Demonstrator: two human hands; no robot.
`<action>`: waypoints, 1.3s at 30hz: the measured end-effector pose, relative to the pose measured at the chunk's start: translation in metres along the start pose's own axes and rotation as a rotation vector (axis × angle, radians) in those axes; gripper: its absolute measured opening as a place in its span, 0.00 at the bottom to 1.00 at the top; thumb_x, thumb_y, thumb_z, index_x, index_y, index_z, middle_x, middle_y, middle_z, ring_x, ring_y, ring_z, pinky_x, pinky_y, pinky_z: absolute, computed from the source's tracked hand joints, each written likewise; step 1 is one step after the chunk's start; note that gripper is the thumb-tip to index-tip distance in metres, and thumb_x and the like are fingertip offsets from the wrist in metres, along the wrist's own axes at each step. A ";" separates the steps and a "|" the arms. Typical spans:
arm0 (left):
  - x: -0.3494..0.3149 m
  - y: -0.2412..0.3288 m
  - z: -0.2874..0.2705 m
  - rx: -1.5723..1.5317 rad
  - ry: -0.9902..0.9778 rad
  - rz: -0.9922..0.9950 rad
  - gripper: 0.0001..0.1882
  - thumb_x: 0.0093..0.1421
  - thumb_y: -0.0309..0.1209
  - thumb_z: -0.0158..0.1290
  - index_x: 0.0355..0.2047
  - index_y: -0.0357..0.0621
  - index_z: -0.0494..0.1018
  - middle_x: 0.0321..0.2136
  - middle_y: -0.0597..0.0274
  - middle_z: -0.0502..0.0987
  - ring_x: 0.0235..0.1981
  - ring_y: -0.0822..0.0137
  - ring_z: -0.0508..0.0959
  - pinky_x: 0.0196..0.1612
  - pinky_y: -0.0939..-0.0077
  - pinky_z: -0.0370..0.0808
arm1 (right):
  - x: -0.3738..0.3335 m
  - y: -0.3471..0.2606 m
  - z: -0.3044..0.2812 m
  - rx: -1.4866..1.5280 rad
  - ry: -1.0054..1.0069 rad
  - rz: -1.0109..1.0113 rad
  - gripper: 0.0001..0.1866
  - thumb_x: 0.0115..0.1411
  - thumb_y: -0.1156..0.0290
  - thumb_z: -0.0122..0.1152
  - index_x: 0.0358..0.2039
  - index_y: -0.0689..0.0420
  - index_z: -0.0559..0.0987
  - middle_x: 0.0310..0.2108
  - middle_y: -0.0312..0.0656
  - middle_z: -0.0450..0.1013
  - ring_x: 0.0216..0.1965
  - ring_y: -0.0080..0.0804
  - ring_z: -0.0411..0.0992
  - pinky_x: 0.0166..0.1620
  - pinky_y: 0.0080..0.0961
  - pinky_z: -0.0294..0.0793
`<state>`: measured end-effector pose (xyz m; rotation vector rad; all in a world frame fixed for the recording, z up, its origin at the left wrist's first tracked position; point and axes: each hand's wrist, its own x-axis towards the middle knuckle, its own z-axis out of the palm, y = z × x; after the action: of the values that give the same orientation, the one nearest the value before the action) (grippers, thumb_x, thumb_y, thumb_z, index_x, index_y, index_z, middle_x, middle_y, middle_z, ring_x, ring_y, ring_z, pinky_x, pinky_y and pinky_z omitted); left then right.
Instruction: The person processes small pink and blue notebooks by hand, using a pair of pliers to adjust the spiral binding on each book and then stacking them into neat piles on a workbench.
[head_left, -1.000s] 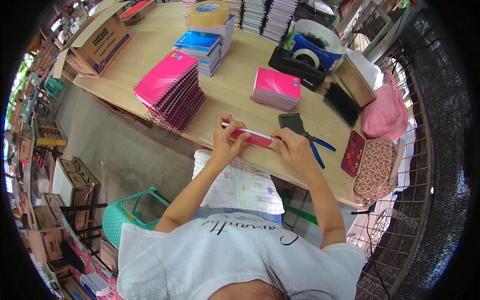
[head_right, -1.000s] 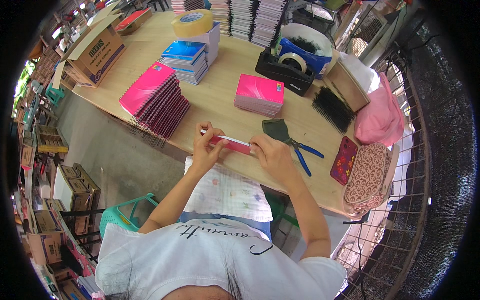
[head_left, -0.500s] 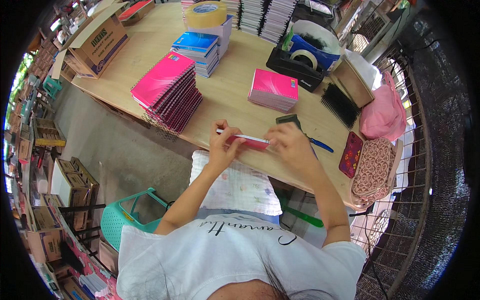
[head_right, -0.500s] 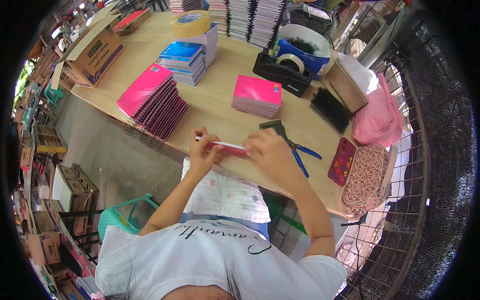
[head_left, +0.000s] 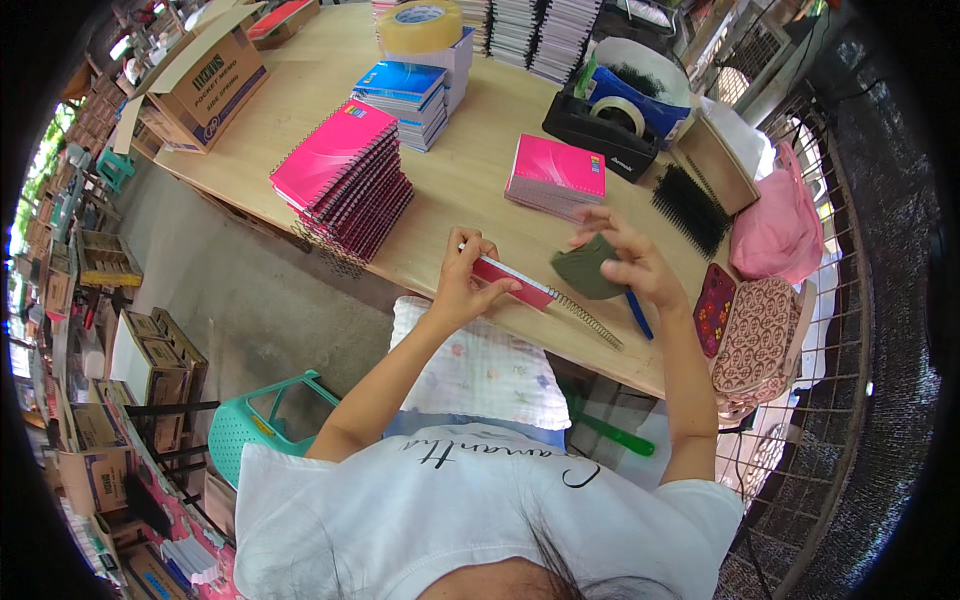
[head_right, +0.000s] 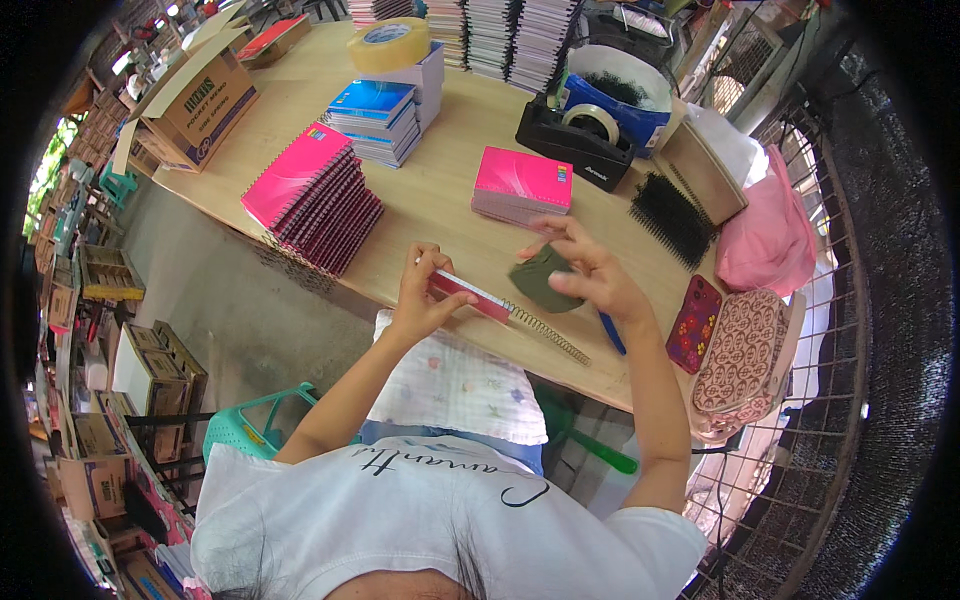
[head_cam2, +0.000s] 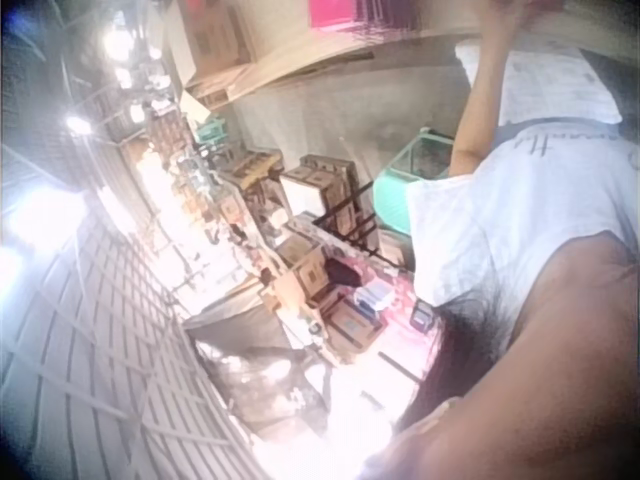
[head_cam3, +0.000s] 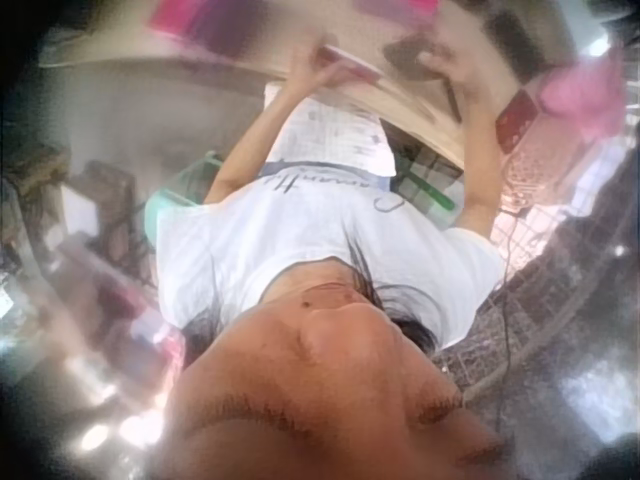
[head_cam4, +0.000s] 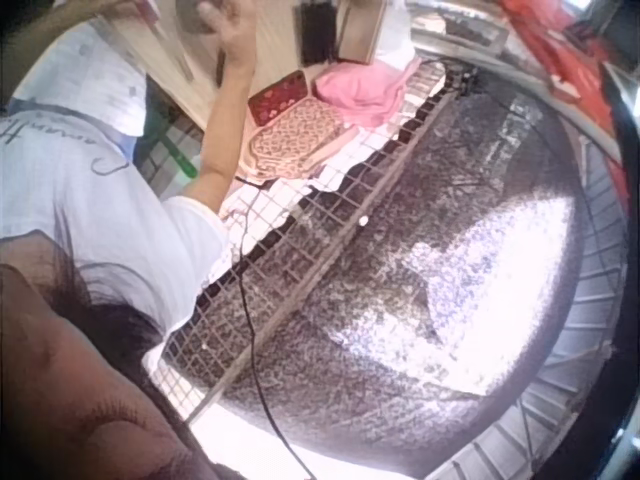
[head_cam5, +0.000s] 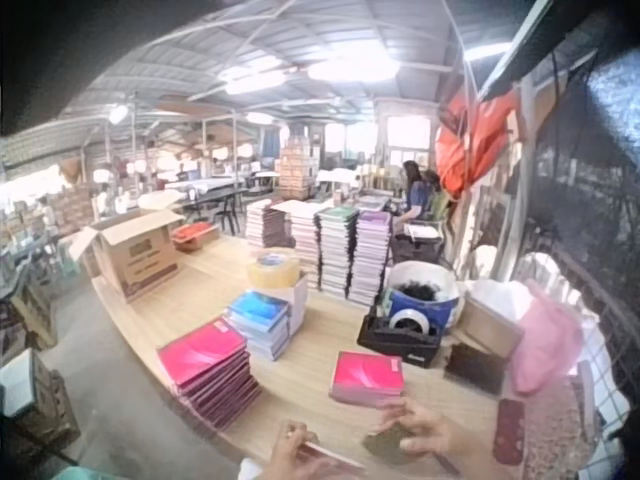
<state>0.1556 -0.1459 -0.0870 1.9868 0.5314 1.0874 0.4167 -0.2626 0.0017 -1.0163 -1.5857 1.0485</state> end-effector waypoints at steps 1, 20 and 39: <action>0.001 0.000 0.002 -0.003 0.003 0.008 0.28 0.38 0.36 0.73 0.33 0.42 0.67 0.36 0.59 0.62 0.39 0.63 0.64 0.41 0.73 0.67 | 0.001 0.000 0.002 0.133 0.009 -0.056 0.30 0.58 0.58 0.60 0.59 0.54 0.69 0.66 0.53 0.53 0.59 0.45 0.65 0.60 0.36 0.64; 0.001 0.003 0.014 -0.005 0.023 0.069 0.29 0.37 0.40 0.73 0.33 0.41 0.69 0.34 0.58 0.63 0.36 0.61 0.67 0.37 0.71 0.69 | -0.002 0.005 0.050 -0.598 0.125 0.310 0.23 0.57 0.52 0.63 0.36 0.63 0.81 0.46 0.49 0.73 0.47 0.40 0.71 0.50 0.30 0.69; 0.013 -0.027 0.008 -0.796 -0.125 -0.209 0.26 0.54 0.14 0.57 0.50 0.42 0.60 0.35 0.60 0.72 0.39 0.71 0.74 0.46 0.76 0.73 | 0.019 0.013 0.058 -0.672 0.175 0.264 0.18 0.61 0.59 0.59 0.37 0.64 0.81 0.49 0.47 0.73 0.48 0.36 0.73 0.51 0.27 0.69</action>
<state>0.1693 -0.1245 -0.1046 1.2561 0.1795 0.8520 0.3582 -0.2507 -0.0161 -1.7553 -1.7223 0.5613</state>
